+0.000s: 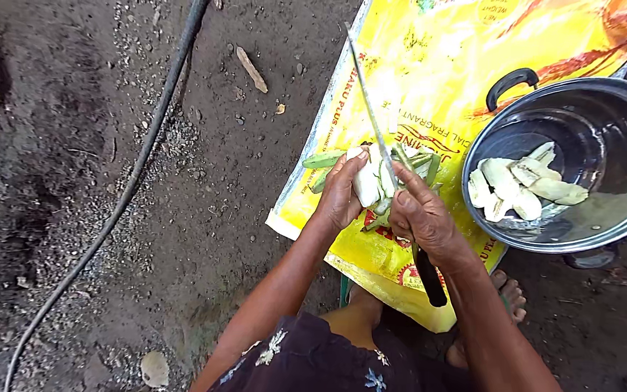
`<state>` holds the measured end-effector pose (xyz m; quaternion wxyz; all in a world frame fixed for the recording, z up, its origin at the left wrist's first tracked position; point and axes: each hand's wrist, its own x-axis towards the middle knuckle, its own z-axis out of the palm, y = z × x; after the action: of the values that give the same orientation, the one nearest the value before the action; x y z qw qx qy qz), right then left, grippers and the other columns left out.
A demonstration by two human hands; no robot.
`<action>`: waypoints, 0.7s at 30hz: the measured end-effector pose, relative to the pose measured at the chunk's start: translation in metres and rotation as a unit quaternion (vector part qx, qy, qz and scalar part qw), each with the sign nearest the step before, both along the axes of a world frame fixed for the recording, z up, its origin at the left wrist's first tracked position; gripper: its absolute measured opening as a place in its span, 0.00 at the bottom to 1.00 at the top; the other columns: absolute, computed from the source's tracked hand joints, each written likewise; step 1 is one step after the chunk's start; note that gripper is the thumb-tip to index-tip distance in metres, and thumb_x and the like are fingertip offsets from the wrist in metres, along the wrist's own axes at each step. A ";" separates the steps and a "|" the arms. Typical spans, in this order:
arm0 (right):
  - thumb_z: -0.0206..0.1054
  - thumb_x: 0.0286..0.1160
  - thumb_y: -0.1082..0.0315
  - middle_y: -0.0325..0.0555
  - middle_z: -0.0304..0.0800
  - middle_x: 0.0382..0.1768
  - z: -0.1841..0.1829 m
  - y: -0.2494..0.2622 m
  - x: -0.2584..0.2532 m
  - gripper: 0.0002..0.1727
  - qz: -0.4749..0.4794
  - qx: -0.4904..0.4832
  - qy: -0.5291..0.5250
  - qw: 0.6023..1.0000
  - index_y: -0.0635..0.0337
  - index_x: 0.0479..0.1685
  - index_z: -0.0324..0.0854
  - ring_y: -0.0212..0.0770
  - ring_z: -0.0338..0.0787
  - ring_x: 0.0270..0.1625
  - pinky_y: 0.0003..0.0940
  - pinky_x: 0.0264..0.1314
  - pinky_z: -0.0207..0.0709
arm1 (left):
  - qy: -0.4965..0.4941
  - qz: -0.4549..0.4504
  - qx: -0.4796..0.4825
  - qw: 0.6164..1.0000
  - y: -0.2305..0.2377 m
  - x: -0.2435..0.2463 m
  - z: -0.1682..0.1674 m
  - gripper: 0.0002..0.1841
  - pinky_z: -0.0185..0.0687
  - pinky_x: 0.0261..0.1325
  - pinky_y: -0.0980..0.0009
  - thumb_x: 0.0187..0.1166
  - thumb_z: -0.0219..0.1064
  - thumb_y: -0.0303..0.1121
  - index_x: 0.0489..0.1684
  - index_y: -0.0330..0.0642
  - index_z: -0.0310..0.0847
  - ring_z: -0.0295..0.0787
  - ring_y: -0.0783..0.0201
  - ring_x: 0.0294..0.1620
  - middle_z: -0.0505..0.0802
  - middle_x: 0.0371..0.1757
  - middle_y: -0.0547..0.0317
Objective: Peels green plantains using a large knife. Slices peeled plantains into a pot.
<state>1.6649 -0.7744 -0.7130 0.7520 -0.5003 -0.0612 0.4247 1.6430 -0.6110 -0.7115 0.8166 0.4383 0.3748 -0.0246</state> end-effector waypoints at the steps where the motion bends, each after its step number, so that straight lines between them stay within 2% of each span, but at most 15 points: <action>1: 0.62 0.81 0.55 0.26 0.64 0.14 0.003 0.001 -0.001 0.33 0.009 -0.018 -0.012 1.000 0.52 0.85 0.62 0.20 0.64 0.14 0.17 0.18 0.61 | -0.005 0.022 0.004 1.000 -0.001 0.002 -0.002 0.14 0.88 0.56 0.65 0.92 0.48 0.36 0.68 0.44 0.71 0.90 0.65 0.49 0.89 0.49 0.57; 3: 0.66 0.78 0.53 0.26 0.67 0.14 0.008 0.002 -0.003 0.29 0.040 -0.068 -0.027 0.996 0.53 0.76 0.69 0.20 0.63 0.14 0.17 0.18 0.60 | -0.008 0.067 0.023 0.997 -0.001 0.005 -0.001 0.14 0.88 0.57 0.64 0.92 0.52 0.34 0.68 0.41 0.71 0.90 0.64 0.49 0.89 0.49 0.55; 6: 0.69 0.76 0.50 0.28 0.76 0.17 0.011 0.002 -0.004 0.28 0.074 -0.153 -0.067 0.983 0.57 0.69 0.73 0.21 0.68 0.17 0.19 0.21 0.63 | -0.018 0.109 0.047 0.993 0.001 0.008 0.002 0.10 0.88 0.57 0.66 0.91 0.55 0.33 0.61 0.41 0.72 0.90 0.65 0.47 0.89 0.45 0.56; 8: 0.70 0.77 0.50 0.29 0.77 0.19 0.009 0.002 -0.004 0.27 0.067 -0.199 -0.092 0.973 0.58 0.67 0.75 0.22 0.70 0.17 0.19 0.22 0.65 | -0.021 0.135 0.053 0.989 0.003 0.009 0.003 0.07 0.88 0.55 0.67 0.92 0.53 0.32 0.57 0.43 0.72 0.90 0.67 0.44 0.88 0.42 0.59; 10: 0.70 0.78 0.51 0.33 0.79 0.21 0.008 0.001 -0.003 0.31 0.053 -0.239 -0.098 0.965 0.59 0.74 0.72 0.24 0.71 0.19 0.22 0.24 0.67 | -0.029 0.147 0.055 0.987 0.005 0.008 0.001 0.08 0.88 0.55 0.67 0.93 0.49 0.31 0.59 0.43 0.71 0.89 0.66 0.46 0.88 0.43 0.59; 12: 0.69 0.80 0.52 0.35 0.77 0.20 0.006 0.001 -0.001 0.37 0.054 -0.245 -0.087 0.964 0.60 0.84 0.65 0.26 0.70 0.18 0.23 0.23 0.66 | -0.035 0.149 0.054 0.987 0.006 0.008 0.001 0.08 0.88 0.56 0.65 0.93 0.51 0.31 0.60 0.42 0.71 0.90 0.64 0.47 0.89 0.46 0.57; 16: 0.69 0.79 0.53 0.32 0.74 0.18 -0.001 0.004 -0.004 0.39 0.050 -0.186 -0.051 0.980 0.61 0.85 0.61 0.23 0.66 0.16 0.20 0.20 0.62 | -0.054 0.134 0.039 0.989 0.003 0.006 0.003 0.10 0.87 0.60 0.64 0.92 0.51 0.30 0.63 0.41 0.71 0.90 0.63 0.51 0.89 0.49 0.57; 19: 0.70 0.75 0.50 0.30 0.70 0.15 -0.008 0.009 -0.008 0.47 0.028 -0.152 -0.043 0.987 0.58 0.91 0.51 0.24 0.66 0.15 0.21 0.20 0.64 | -0.065 0.115 0.031 0.991 0.000 0.004 0.005 0.10 0.87 0.61 0.65 0.92 0.51 0.30 0.63 0.42 0.71 0.90 0.64 0.52 0.89 0.49 0.57; 21: 0.70 0.75 0.51 0.30 0.71 0.16 -0.009 0.010 -0.009 0.45 0.016 -0.133 -0.028 0.991 0.56 0.90 0.53 0.23 0.67 0.16 0.20 0.19 0.64 | -0.074 0.100 0.023 0.992 -0.002 0.002 0.006 0.09 0.87 0.61 0.66 0.92 0.51 0.29 0.61 0.42 0.73 0.91 0.65 0.51 0.90 0.48 0.57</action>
<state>1.6558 -0.7644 -0.7222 0.6699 -0.6063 -0.0336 0.4272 1.6454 -0.6128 -0.7053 0.8302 0.4177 0.3558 0.0981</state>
